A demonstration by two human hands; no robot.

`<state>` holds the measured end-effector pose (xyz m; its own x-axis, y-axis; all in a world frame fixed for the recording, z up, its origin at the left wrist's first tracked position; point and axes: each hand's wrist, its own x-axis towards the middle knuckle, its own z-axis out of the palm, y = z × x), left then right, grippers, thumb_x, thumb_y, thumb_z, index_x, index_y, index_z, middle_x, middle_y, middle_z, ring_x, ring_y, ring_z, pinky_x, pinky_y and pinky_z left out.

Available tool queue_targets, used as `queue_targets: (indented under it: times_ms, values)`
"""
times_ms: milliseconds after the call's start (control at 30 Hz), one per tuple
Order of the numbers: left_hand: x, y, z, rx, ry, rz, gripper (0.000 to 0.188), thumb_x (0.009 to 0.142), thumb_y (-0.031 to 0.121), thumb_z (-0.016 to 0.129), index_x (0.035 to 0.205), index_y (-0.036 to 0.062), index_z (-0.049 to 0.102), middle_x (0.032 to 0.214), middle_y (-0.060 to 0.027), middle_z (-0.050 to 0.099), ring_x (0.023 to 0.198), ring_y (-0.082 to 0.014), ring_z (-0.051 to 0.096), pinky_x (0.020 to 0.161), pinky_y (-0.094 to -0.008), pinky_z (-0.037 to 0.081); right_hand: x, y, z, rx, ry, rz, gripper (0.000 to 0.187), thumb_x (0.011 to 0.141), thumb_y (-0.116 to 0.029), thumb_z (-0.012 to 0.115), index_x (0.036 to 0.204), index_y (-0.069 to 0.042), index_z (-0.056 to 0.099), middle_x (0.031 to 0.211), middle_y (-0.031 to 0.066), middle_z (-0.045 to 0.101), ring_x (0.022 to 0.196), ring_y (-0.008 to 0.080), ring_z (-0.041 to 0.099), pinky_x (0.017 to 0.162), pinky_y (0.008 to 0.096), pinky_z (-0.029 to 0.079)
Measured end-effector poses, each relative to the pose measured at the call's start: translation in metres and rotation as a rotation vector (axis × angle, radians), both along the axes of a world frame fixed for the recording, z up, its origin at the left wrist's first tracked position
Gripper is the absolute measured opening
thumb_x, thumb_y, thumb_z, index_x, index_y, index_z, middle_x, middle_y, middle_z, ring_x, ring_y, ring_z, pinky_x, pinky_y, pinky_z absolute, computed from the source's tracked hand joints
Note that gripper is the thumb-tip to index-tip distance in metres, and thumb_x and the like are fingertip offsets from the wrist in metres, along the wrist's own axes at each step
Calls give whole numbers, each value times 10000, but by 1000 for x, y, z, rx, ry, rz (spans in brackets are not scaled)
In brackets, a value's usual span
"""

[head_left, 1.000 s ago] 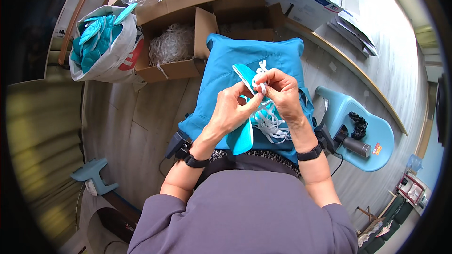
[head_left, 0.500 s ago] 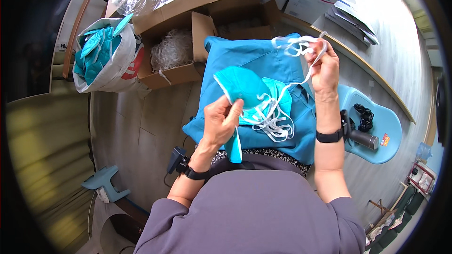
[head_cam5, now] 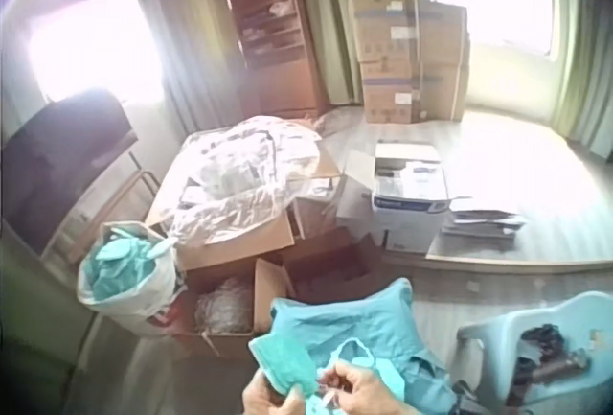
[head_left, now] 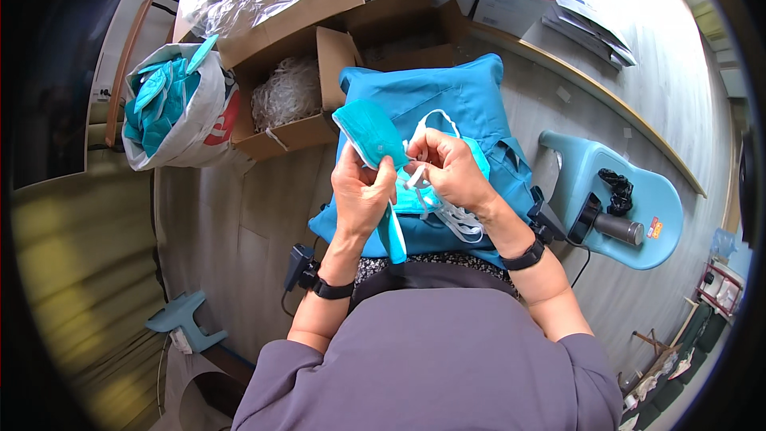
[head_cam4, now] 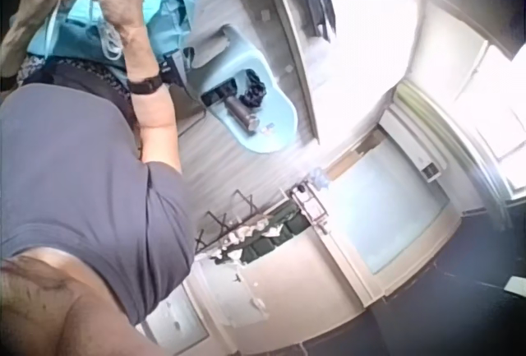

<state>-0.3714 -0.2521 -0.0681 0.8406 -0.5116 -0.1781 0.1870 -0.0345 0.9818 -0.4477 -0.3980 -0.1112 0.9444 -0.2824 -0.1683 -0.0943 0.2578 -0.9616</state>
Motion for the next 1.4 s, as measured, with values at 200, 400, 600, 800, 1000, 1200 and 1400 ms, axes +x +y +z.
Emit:
queue_targets:
  times_ms: [200,400,600,800,1000,1200,1400]
  values:
    - [5,4,-3,-13,190,-68,104,901,3,683,933,20,586,785,-30,647,540,-46,548,470,-197,406,-6,-8,18,-660,-225,98,260,751,165,537,863,-21,680,795,65,647,785,149,650,690,276,511]
    - [-2,27,56,-277,110,192,188,885,109,695,995,-22,616,707,-54,630,398,-59,456,360,-221,337,-7,-55,-41,-574,114,-331,235,777,160,503,828,-5,662,721,77,626,640,146,585,574,266,452]
    - [15,26,41,-340,567,69,172,900,160,697,876,66,555,675,-27,568,400,-36,418,343,-191,289,1,-28,20,-855,20,20,531,813,-200,758,1311,-115,593,1255,105,642,762,255,680,675,340,568]
    - [14,25,19,-226,781,-127,315,916,267,730,990,17,554,777,-33,585,449,-26,443,370,-182,302,11,-39,26,-543,-389,-4,230,863,1,679,1088,-30,641,1062,88,687,727,164,655,668,276,539]
    - [14,26,34,286,-155,-113,487,859,194,805,1228,19,540,1008,-76,632,578,-27,505,492,-200,403,5,-47,36,-474,-129,29,169,871,62,664,1018,-7,618,861,55,651,720,96,587,651,258,490]
    - [14,14,21,390,-506,-152,255,926,104,708,762,11,537,609,40,444,567,-23,343,465,-245,299,18,-25,33,-608,-158,-357,284,814,40,738,1066,-14,618,966,55,639,633,84,540,608,251,478]
    - [10,1,14,328,-617,-173,217,896,53,687,796,-11,506,687,-143,475,574,-266,437,526,-361,392,15,-9,42,-520,-178,-31,189,793,2,780,911,-16,633,867,44,584,617,97,506,556,252,429]
